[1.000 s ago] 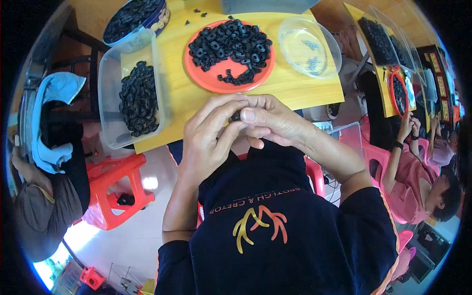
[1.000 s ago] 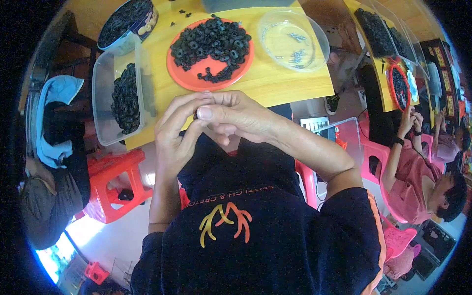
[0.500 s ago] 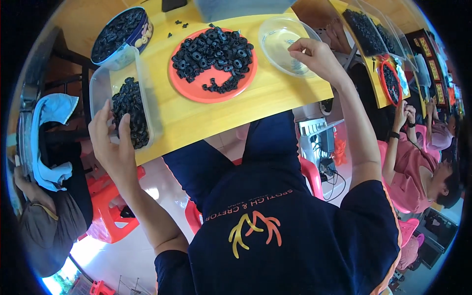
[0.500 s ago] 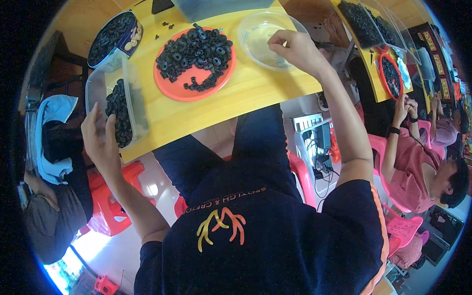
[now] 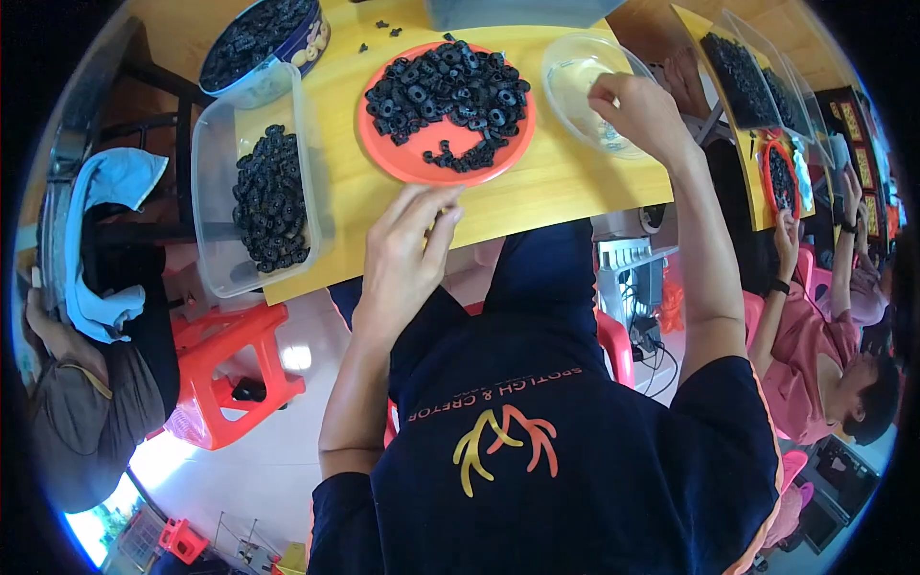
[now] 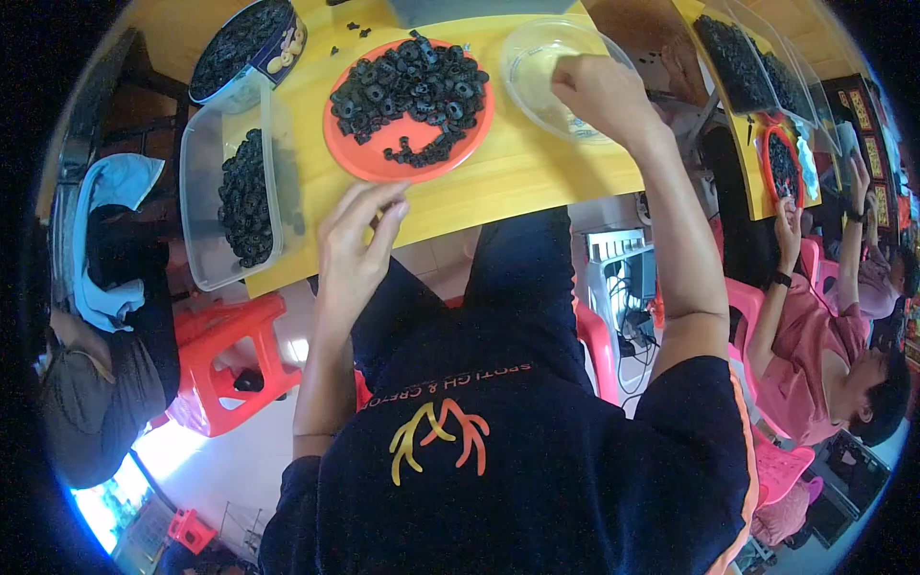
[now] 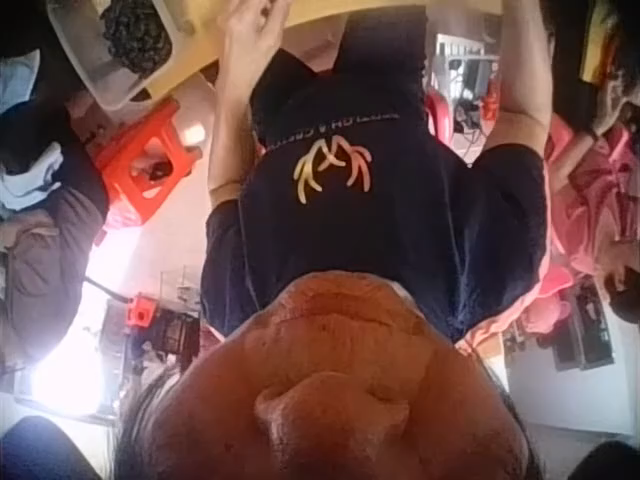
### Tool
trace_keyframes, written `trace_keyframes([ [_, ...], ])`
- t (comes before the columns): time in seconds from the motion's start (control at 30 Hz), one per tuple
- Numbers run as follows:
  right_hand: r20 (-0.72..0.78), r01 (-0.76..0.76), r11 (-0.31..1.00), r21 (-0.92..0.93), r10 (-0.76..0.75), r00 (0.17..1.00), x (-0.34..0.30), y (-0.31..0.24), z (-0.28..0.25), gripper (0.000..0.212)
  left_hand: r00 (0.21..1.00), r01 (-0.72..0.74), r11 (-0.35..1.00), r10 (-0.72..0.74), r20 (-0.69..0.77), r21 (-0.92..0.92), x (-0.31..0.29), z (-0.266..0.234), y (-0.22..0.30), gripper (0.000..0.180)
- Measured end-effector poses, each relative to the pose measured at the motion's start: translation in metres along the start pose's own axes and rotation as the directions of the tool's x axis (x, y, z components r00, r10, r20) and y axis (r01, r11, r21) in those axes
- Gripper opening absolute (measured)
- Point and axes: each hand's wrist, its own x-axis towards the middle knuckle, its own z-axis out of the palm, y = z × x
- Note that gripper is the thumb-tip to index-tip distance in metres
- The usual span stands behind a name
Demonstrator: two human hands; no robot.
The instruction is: Manually inserting small white electronic components into black plastic housings at a workbench.
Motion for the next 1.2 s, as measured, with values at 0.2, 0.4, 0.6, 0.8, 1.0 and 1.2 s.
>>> trace_keyframes([
  [0.2, 0.174, -0.039, 0.998, -0.05, 0.047, 0.984, -0.007, 0.008, 0.007, 0.015, 0.982, -0.168, 0.971, 0.181, -0.061, 0.172, 0.051, 0.018, -0.023, 0.015],
  [0.4, 0.145, -0.021, 0.999, -0.035, 0.026, 0.989, -0.005, 0.014, 0.015, 0.014, 0.958, -0.276, 0.897, 0.284, 0.031, 0.345, 0.093, 0.044, -0.027, 0.018],
  [0.6, 0.088, 0.042, 0.999, -0.024, -0.04, 0.995, -0.009, 0.021, 0.019, 0.012, 0.952, -0.306, 0.764, 0.244, 0.185, 0.568, 0.106, 0.054, -0.029, 0.02],
  [0.8, 0.051, 0.012, 1.0, 0.013, -0.013, 0.999, -0.01, 0.025, 0.017, 0.012, 0.929, -0.349, 0.855, 0.368, 0.024, 0.385, 0.107, 0.048, -0.034, 0.016],
  [1.0, -0.133, 0.038, 0.991, 0.13, -0.02, 0.991, -0.013, 0.043, 0.016, 0.016, 0.992, 0.119, 0.968, -0.123, -0.004, -0.223, 0.08, 0.037, -0.034, 0.021],
  [1.2, 0.025, 0.215, 0.96, 0.176, -0.223, 0.975, -0.012, 0.021, 0.01, 0.015, 0.983, 0.179, 0.928, -0.184, 0.015, -0.326, 0.045, 0.032, -0.031, 0.022],
])
